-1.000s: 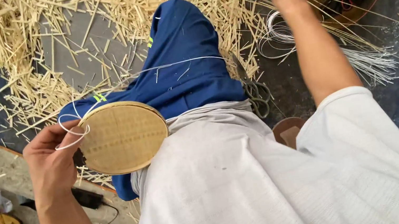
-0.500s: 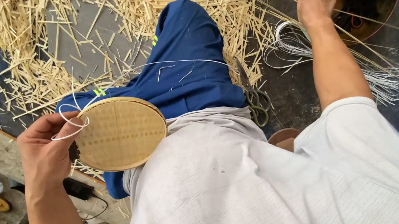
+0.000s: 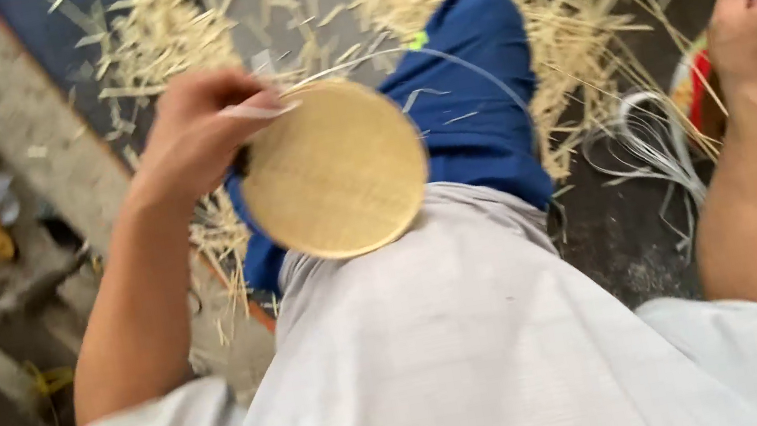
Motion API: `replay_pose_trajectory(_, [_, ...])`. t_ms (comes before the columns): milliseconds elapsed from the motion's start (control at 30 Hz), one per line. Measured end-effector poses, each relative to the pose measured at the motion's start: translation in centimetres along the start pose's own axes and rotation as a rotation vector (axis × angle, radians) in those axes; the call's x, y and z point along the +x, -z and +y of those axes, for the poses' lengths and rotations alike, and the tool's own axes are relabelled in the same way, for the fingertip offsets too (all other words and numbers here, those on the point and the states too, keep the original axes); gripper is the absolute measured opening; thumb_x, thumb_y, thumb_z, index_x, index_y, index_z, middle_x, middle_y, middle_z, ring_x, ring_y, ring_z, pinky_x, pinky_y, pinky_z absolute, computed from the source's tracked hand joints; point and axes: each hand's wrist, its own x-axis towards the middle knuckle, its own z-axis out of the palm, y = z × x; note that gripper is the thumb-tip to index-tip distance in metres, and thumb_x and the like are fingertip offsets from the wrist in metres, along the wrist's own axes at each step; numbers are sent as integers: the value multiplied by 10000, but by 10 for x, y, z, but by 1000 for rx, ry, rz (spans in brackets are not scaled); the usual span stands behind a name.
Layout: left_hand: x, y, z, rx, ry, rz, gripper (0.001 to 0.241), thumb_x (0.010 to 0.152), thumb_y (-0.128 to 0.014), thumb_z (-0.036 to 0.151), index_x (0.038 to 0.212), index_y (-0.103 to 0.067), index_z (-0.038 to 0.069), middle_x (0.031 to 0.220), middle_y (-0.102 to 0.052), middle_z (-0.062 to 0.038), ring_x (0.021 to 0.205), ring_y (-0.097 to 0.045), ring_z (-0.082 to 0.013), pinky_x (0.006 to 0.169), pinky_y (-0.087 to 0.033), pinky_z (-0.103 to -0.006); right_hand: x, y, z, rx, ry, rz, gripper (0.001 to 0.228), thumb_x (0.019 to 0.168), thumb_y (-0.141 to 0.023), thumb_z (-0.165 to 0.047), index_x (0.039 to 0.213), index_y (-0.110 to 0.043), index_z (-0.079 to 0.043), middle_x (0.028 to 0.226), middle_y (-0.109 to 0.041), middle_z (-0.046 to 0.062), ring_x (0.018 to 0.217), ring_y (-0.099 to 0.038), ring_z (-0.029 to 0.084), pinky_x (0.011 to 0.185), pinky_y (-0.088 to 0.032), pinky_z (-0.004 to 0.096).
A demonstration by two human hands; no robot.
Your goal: Weaving a white string around the rim of a circular bamboo steamer basket lid base.
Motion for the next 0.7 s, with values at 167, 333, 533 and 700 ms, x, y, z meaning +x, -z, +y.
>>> replay_pose_trajectory(167, [2,-12,27,192,-157,-148,249,882,-771,257,1008,-789,43,852,-756,-11,751,-686,-70,668,-554,-247,84,59,-198,354,459,-202,76,1080,-667,97,1112,-705,39,1020,-661,142,925,-648,247,775,-527,343])
replay_pose_trajectory(333, [-10,-7,36,135,-251,-220,234,893,-792,259,1003,-784,53,833,-765,2,731,-702,-55,639,-566,-226,113,77,-328,360,704,-277,63,1009,-764,-10,1060,-732,-29,965,-667,109,853,-664,231,733,-554,334])
replay_pose_trajectory(533, [-13,-4,25,135,-377,-180,194,903,-794,234,937,-793,42,738,-710,5,652,-621,-46,555,-500,-237,122,69,-350,288,897,-251,93,986,-802,-71,1063,-751,-64,1009,-689,91,898,-689,259,761,-562,358])
replay_pose_trajectory(700, [-6,4,9,85,-381,-171,205,925,-773,245,908,-788,41,708,-679,23,616,-594,-32,517,-472,-236,140,54,-279,317,1009,-269,110,1076,-656,-20,1175,-691,-53,1123,-643,86,1015,-640,199,896,-555,300])
